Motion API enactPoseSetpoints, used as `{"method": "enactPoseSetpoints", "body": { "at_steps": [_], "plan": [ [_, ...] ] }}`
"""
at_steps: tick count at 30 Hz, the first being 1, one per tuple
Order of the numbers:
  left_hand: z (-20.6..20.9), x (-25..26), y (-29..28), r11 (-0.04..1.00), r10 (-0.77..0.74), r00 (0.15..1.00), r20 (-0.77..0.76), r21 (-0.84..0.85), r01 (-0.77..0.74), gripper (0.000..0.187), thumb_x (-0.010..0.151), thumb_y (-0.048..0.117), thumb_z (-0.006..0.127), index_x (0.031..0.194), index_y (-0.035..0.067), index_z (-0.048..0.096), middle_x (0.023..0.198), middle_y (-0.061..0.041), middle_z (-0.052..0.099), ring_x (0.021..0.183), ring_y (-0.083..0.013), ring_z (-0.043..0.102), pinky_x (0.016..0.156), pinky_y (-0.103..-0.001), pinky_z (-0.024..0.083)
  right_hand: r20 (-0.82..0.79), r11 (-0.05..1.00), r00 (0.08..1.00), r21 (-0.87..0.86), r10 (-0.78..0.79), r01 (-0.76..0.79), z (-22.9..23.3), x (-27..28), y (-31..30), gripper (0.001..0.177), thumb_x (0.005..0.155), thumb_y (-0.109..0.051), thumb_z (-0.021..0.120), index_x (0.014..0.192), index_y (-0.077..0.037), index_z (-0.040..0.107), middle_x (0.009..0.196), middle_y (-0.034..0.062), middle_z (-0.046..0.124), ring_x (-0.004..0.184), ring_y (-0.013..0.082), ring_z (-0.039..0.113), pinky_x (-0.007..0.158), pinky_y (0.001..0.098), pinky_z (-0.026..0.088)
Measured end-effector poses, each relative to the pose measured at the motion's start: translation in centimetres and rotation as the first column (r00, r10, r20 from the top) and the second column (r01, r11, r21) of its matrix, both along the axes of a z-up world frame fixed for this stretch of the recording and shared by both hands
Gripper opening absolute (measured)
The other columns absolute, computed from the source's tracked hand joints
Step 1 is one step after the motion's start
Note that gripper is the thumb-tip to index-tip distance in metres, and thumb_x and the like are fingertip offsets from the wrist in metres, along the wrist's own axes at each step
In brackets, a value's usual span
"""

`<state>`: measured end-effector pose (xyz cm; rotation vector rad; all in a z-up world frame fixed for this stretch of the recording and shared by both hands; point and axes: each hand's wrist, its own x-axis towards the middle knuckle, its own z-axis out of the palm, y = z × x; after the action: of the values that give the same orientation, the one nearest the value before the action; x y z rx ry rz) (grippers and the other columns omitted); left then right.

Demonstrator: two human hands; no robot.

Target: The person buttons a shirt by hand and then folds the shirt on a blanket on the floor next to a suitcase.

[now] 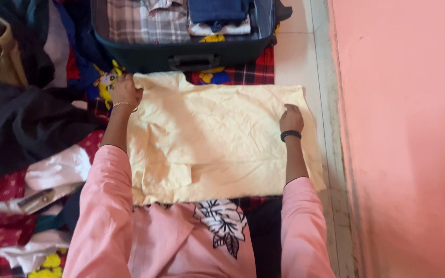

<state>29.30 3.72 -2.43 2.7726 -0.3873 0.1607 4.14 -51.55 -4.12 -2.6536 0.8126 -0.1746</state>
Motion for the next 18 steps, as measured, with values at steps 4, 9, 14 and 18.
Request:
{"method": "enactPoseSetpoints", "body": {
  "at_steps": [4, 9, 14, 18],
  "plan": [
    [-4.2, 4.4, -1.1, 0.999, 0.028, 0.997, 0.072, 0.016, -0.029, 0.081, 0.071, 0.035, 0.089, 0.131, -0.007, 0.056, 0.125, -0.033, 0.062, 0.112, -0.0489, 0.061, 0.094, -0.051, 0.051, 0.033, 0.967, 0.986, -0.204, 0.165, -0.155, -0.7, 4.4, -2.5, 0.064, 0.085, 0.007, 0.052, 0.145, -0.014, 0.058, 0.158, 0.0142, 0.046, 0.142, 0.0336, 0.043, 0.107, 0.0423, 0.045],
    [-6.2, 6.4, -2.8, 0.873, 0.381, 0.857, -0.348, -0.17, -0.458, 0.099, 0.066, 0.056, 0.094, 0.13, -0.009, 0.053, 0.128, -0.036, 0.057, 0.115, -0.0487, 0.058, 0.097, -0.047, 0.047, -0.177, 0.934, 0.954, -0.223, 0.241, -0.278, -1.8, 7.9, -4.0, 0.074, 0.078, 0.004, 0.053, 0.149, -0.017, 0.05, 0.159, 0.0124, 0.039, 0.147, 0.0348, 0.033, 0.1, 0.0513, 0.042],
    [-6.8, 5.9, -2.5, 0.906, 0.198, 0.905, -0.377, -0.283, -0.316, 0.063, 0.067, 0.037, 0.088, 0.113, -0.002, 0.071, 0.108, -0.027, 0.072, 0.102, -0.0421, 0.07, 0.089, -0.046, 0.055, -0.287, 0.855, 0.932, -0.401, 0.223, -0.329, -2.1, 8.6, -4.3, 0.05, 0.089, -0.006, 0.059, 0.138, -0.015, 0.064, 0.125, 0.007, 0.067, 0.126, 0.0268, 0.055, 0.102, 0.0501, 0.044],
    [-6.0, 5.9, -2.3, 0.939, 0.104, 0.941, -0.321, -0.279, -0.199, 0.038, 0.072, 0.023, 0.079, 0.106, 0.004, 0.076, 0.104, -0.024, 0.075, 0.098, -0.0402, 0.073, 0.087, -0.044, 0.058, -0.316, 0.83, 0.937, -0.475, 0.148, -0.291, -1.1, 7.4, -4.6, 0.02, 0.088, -0.009, 0.062, 0.105, -0.015, 0.072, 0.111, 0.0047, 0.07, 0.117, 0.0264, 0.057, 0.092, 0.0466, 0.045]
  ]
}}
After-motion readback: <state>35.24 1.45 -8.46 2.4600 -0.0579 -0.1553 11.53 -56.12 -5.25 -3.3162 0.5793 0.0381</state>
